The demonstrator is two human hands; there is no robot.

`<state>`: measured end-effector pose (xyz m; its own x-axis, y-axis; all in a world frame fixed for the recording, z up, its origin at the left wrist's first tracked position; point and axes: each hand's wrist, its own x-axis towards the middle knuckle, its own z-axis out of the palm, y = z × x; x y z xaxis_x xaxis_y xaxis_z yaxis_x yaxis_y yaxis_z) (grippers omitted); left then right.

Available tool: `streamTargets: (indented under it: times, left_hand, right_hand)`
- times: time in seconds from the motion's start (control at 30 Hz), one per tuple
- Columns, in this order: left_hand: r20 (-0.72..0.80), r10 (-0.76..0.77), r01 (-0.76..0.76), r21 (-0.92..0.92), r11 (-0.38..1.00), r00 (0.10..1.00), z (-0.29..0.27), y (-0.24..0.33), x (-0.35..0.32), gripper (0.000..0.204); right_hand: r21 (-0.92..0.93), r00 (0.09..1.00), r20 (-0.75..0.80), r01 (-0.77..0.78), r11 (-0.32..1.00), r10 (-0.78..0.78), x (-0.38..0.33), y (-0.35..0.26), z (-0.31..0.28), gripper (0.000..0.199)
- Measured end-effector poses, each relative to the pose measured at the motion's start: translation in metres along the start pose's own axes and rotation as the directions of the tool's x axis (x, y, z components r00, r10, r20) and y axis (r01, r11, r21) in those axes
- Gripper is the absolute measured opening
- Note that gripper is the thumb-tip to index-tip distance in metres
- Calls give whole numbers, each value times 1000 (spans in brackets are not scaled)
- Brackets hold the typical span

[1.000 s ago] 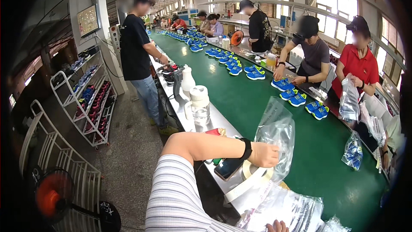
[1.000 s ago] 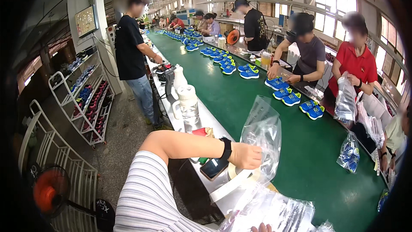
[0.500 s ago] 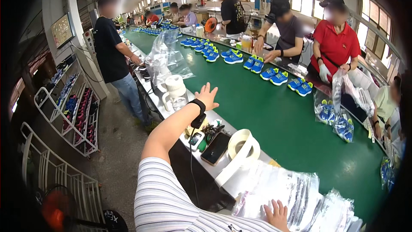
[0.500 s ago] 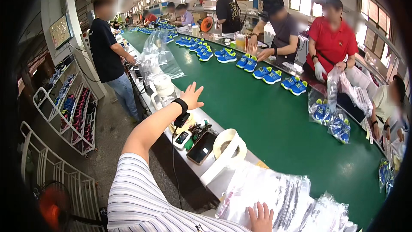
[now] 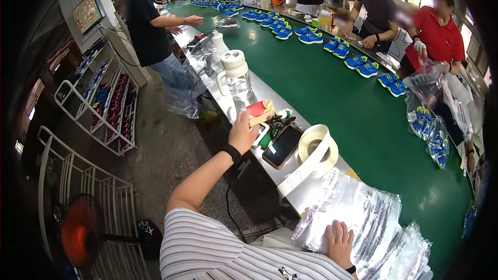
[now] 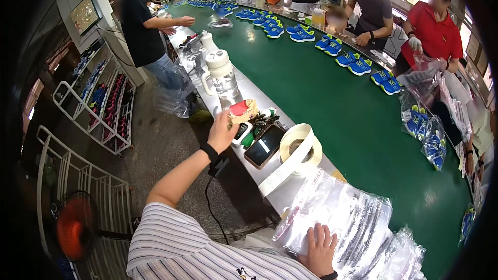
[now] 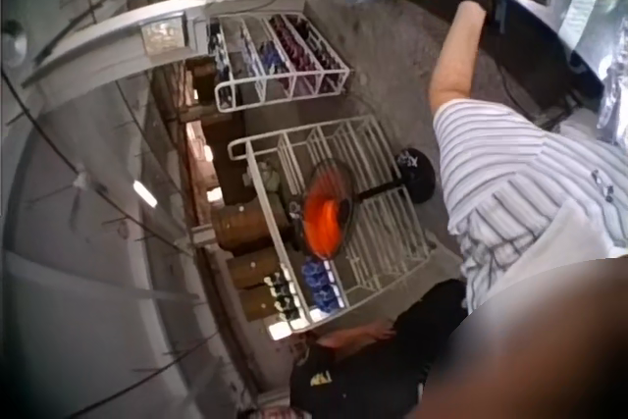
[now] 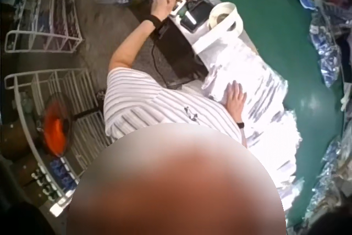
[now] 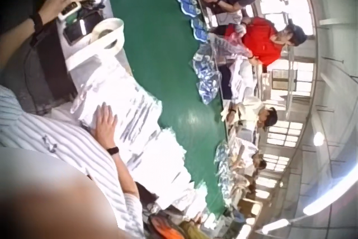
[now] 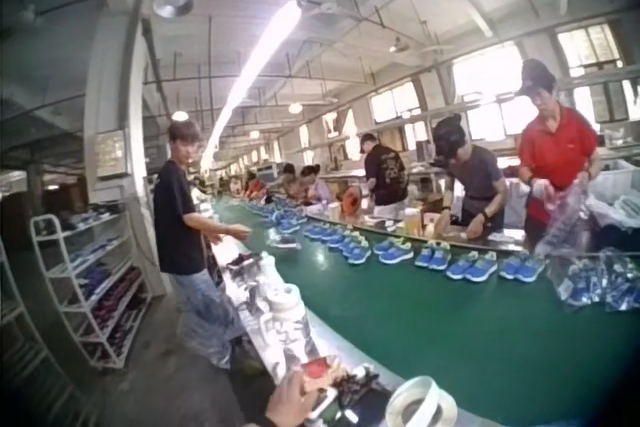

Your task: The person places a sneaker into a clear plastic bag and seals it. They then apply a strip of adhesive tape to the top of the bag to secure the closure. The person repeats this process with additional shoes and bags on the assembly line.

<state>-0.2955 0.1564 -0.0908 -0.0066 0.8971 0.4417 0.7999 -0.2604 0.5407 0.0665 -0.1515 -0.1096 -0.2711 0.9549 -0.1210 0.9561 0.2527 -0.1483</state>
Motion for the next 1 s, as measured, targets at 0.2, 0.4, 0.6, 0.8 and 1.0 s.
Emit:
streamTargets:
  times: [0.2,0.4,0.6,0.8,1.0]
  left_hand:
    - [884,-98,751,-326,574,458,45,56,-150,32]
    - [895,-291,850,-160,501,339,44,86,-184,42]
    - [920,-122,723,-205,660,373,6,89,-190,39]
    - [995,19,953,-100,286,99,34,121,-210,30]
    - [898,343,841,-399,366,277,43,174,-187,19]
  right_hand:
    - [44,999,-23,-32,999,33,1,-8,-2,95]
    - [92,997,-18,-71,993,73,-2,-6,-3,92]
    - [142,990,-133,-17,990,36,0,-10,1,84]
    - [186,966,-254,9,983,40,2,-10,5,74]
    - [268,932,-345,-20,963,116,7,-6,0,48]
